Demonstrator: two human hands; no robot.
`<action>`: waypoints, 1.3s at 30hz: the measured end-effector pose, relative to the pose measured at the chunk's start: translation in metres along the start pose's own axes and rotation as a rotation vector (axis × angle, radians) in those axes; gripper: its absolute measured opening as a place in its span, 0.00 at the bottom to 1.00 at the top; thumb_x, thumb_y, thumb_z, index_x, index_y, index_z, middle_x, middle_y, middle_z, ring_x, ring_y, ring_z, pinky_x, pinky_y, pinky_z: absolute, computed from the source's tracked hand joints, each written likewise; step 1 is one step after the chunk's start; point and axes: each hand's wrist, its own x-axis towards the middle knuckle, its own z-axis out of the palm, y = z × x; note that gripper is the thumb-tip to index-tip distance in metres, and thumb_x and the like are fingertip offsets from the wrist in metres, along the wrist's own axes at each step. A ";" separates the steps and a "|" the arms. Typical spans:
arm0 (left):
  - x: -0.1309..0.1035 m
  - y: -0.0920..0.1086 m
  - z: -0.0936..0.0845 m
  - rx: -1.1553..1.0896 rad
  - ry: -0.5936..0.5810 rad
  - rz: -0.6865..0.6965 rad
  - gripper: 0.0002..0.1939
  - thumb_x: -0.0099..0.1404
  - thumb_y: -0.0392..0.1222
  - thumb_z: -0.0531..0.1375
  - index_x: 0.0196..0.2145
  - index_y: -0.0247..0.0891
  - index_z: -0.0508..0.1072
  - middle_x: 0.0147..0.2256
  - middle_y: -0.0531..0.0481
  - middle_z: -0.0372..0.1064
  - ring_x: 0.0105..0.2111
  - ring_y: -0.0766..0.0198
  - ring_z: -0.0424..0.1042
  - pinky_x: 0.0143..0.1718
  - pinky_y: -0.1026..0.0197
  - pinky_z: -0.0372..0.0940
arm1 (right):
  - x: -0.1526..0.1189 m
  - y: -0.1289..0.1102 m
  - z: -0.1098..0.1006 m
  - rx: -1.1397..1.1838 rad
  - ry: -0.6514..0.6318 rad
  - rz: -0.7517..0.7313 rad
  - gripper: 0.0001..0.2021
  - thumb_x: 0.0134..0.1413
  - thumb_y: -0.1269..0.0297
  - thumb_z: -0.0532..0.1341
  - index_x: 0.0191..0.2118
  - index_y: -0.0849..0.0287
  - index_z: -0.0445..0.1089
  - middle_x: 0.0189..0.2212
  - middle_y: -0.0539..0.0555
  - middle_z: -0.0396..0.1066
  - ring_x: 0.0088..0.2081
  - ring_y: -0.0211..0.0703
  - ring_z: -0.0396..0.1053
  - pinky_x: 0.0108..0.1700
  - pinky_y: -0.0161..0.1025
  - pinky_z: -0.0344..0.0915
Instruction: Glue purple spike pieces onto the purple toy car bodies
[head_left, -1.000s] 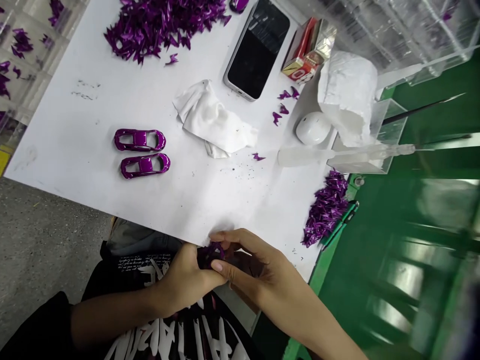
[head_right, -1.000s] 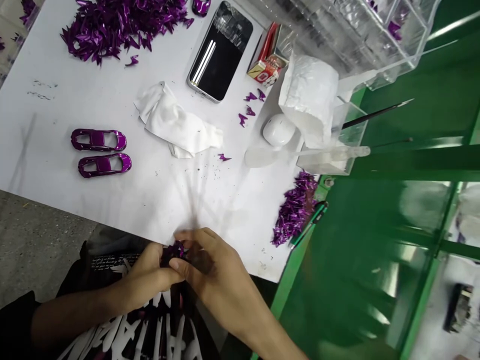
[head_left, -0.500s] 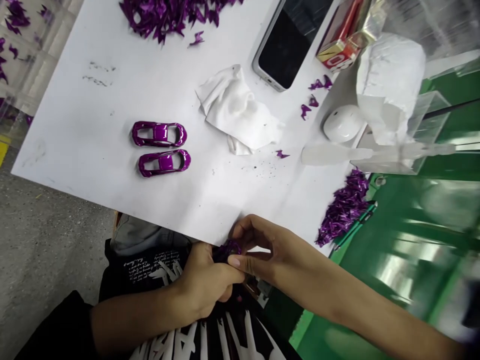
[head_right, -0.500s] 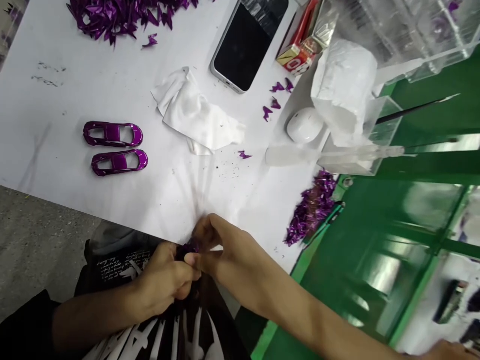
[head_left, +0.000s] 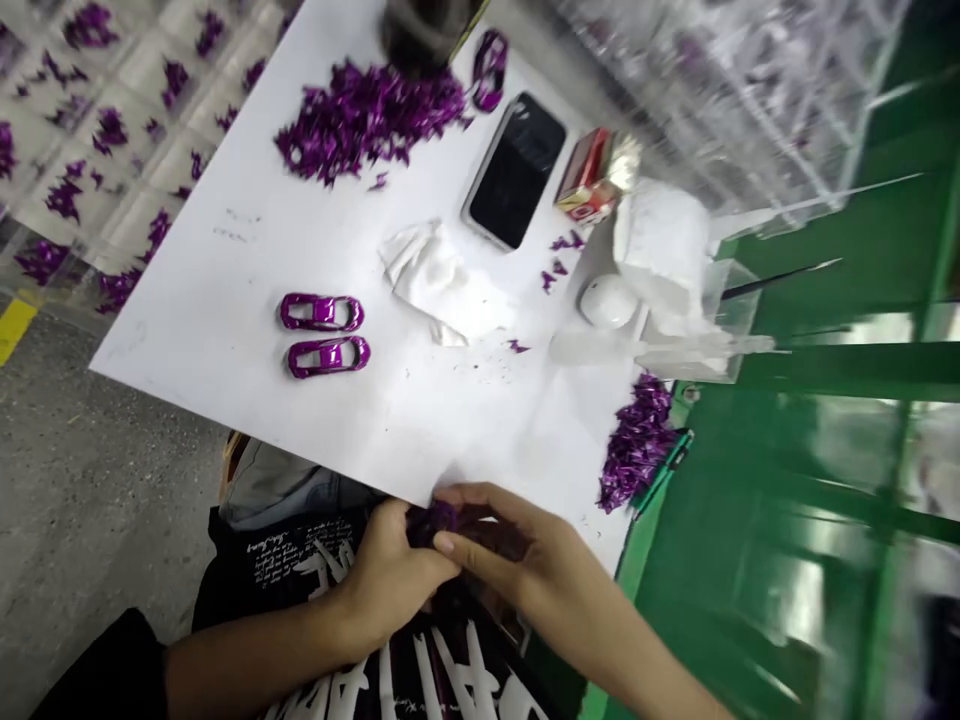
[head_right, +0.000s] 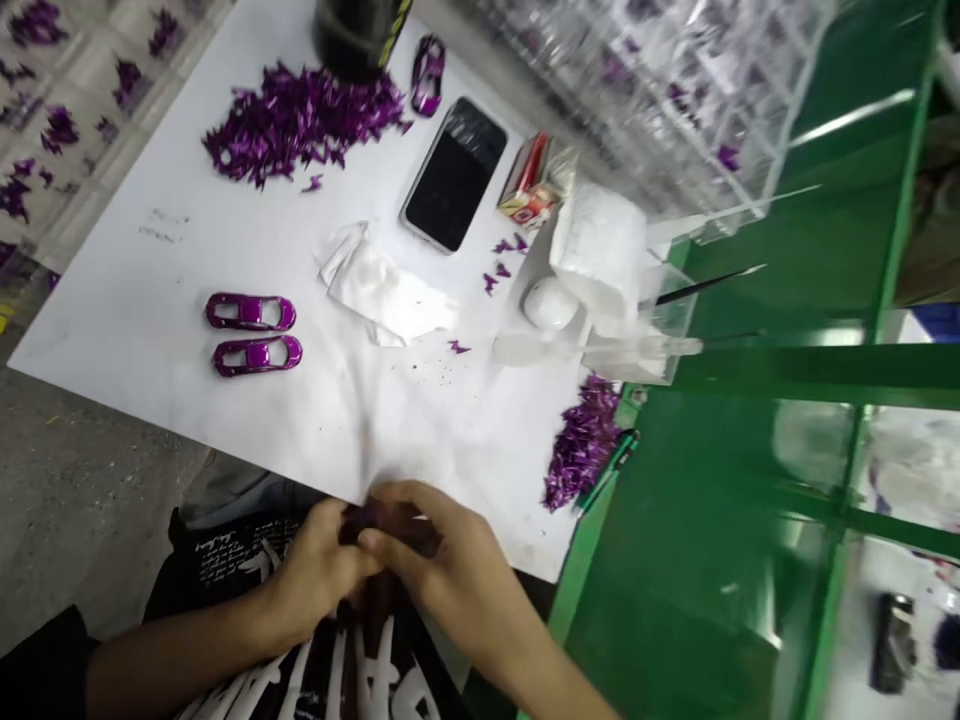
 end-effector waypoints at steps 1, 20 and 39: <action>-0.005 -0.003 -0.001 0.036 -0.012 0.053 0.21 0.50 0.31 0.67 0.44 0.35 0.74 0.36 0.49 0.76 0.35 0.59 0.75 0.37 0.60 0.69 | -0.005 0.005 0.003 0.025 0.015 -0.031 0.16 0.55 0.51 0.68 0.44 0.54 0.77 0.37 0.53 0.81 0.40 0.50 0.79 0.45 0.45 0.76; 0.004 0.079 0.069 -0.128 -0.577 0.202 0.15 0.66 0.43 0.71 0.50 0.45 0.80 0.39 0.51 0.78 0.32 0.70 0.78 0.47 0.56 0.77 | -0.001 0.014 -0.103 -0.042 0.967 -0.436 0.16 0.65 0.50 0.60 0.38 0.56 0.78 0.37 0.57 0.82 0.36 0.52 0.78 0.42 0.47 0.72; 0.038 0.110 0.080 0.100 -0.334 0.349 0.23 0.57 0.43 0.76 0.46 0.41 0.72 0.38 0.53 0.74 0.38 0.64 0.77 0.52 0.45 0.75 | 0.070 0.002 -0.121 0.271 0.678 -0.588 0.18 0.64 0.56 0.59 0.54 0.59 0.72 0.41 0.56 0.80 0.41 0.48 0.77 0.46 0.44 0.72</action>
